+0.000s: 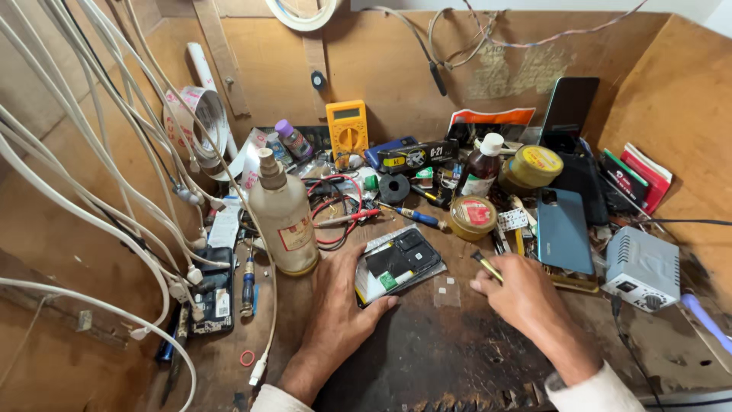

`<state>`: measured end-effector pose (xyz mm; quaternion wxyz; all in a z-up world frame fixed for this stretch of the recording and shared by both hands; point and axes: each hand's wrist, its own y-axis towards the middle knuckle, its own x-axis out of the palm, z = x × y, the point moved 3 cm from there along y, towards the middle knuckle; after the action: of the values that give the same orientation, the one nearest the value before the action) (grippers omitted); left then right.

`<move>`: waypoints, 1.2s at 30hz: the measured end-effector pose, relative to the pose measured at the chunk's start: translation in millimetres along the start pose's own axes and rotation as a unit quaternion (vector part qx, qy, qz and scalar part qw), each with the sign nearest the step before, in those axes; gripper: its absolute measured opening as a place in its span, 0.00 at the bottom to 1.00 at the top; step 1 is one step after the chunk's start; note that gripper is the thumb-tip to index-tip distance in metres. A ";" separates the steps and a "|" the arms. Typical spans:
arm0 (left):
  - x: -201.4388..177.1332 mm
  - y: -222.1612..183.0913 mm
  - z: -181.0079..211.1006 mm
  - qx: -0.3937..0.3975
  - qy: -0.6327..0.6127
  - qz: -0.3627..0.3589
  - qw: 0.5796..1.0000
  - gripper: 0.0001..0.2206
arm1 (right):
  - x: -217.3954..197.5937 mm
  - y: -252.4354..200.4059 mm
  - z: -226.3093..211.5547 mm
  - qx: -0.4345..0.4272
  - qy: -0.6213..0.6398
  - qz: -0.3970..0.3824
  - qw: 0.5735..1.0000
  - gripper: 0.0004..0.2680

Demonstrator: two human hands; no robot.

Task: The person disassembles a mobile phone using a screwdriver, handles the internal components, and applies a tool to the chassis.

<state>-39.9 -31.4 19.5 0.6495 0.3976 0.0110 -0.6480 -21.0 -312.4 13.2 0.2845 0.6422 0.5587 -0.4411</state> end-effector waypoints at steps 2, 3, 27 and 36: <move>-0.7 1.2 0.5 -0.006 -0.005 0.001 1.000 0.36 | -1.9 6.7 -7.4 -0.017 -0.013 0.025 0.999 0.08; -1.4 0.8 1.0 -0.009 -0.007 0.002 1.000 0.36 | -3.2 10.8 -12.4 -0.042 -0.013 0.056 0.997 0.08; -1.3 1.6 1.8 -0.021 -0.001 0.003 1.000 0.37 | 1.9 51.9 -1.3 -0.068 0.037 0.075 0.994 0.07; -1.7 1.3 1.7 -0.011 -0.004 0.007 1.000 0.37 | 5.7 45.5 -7.1 -0.048 0.010 0.043 0.998 0.09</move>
<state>-40.0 -31.0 22.2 0.6586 0.3876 0.0124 -0.6449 24.7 -313.4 5.5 0.3282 0.6556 0.5540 -0.3945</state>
